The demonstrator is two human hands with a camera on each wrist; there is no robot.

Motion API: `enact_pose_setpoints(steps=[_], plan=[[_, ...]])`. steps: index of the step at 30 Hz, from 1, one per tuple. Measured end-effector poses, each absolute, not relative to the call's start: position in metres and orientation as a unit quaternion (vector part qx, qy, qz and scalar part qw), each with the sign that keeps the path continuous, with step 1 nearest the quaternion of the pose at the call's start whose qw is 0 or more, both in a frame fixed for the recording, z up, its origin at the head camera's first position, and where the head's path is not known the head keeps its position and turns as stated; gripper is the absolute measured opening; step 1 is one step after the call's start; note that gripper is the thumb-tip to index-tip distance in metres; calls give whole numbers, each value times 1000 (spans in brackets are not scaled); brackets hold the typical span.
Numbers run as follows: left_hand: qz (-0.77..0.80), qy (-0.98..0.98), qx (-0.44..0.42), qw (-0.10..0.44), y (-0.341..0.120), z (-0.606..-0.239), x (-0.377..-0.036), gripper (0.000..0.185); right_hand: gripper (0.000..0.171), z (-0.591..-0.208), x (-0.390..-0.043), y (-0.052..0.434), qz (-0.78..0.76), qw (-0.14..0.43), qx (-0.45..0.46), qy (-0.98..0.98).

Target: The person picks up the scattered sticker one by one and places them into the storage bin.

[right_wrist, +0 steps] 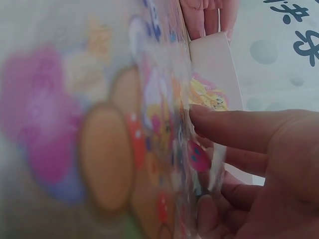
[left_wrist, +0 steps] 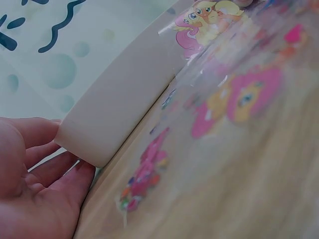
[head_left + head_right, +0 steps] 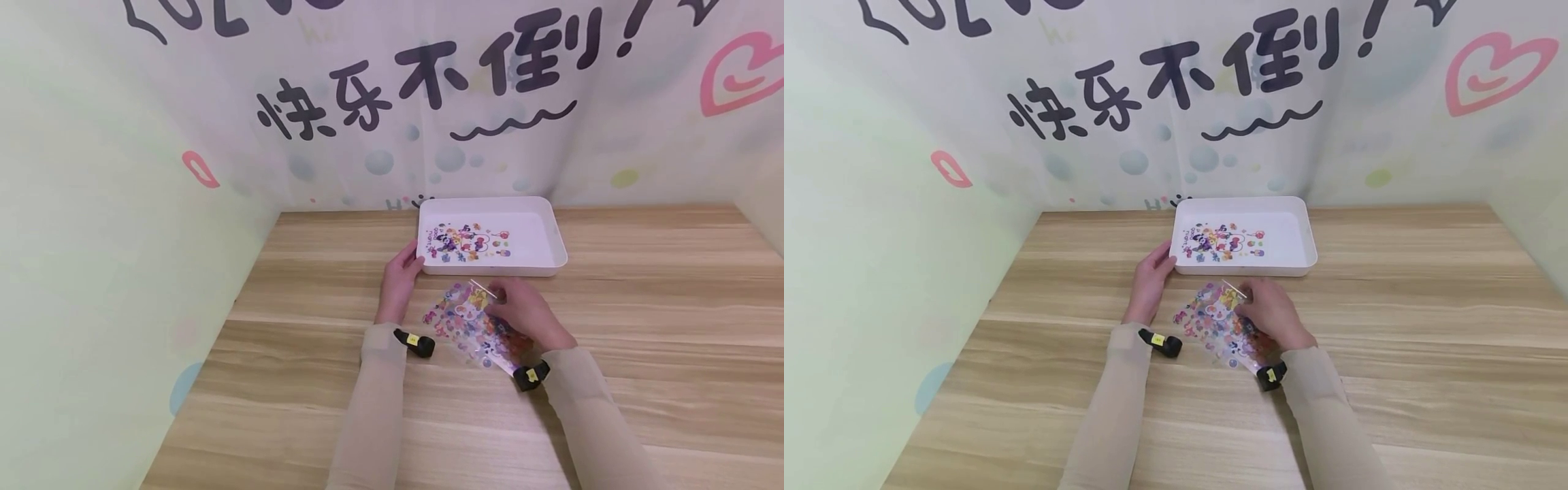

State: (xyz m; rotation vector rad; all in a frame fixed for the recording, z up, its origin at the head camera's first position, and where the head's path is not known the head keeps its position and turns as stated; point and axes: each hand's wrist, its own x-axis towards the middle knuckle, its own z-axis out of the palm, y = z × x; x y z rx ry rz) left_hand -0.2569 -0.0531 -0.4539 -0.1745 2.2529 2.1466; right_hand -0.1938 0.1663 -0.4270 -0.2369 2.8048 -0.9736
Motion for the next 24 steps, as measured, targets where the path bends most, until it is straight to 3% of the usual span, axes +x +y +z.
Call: enact_pose_setpoints(steps=[5, 14, 24], plan=[[688, 724, -52, 11, -53, -454, -256, 44, 28, -427, -194, 167, -331, 90, -70, 937], [694, 718, -48, 12, -54, -454, -256, 44, 48, -427, -193, 171, -359, 110, -66, 925], [721, 692, -34, 5, -53, -455, -257, 42, 21, -425, -190, 175, -352, 88, -73, 929]])
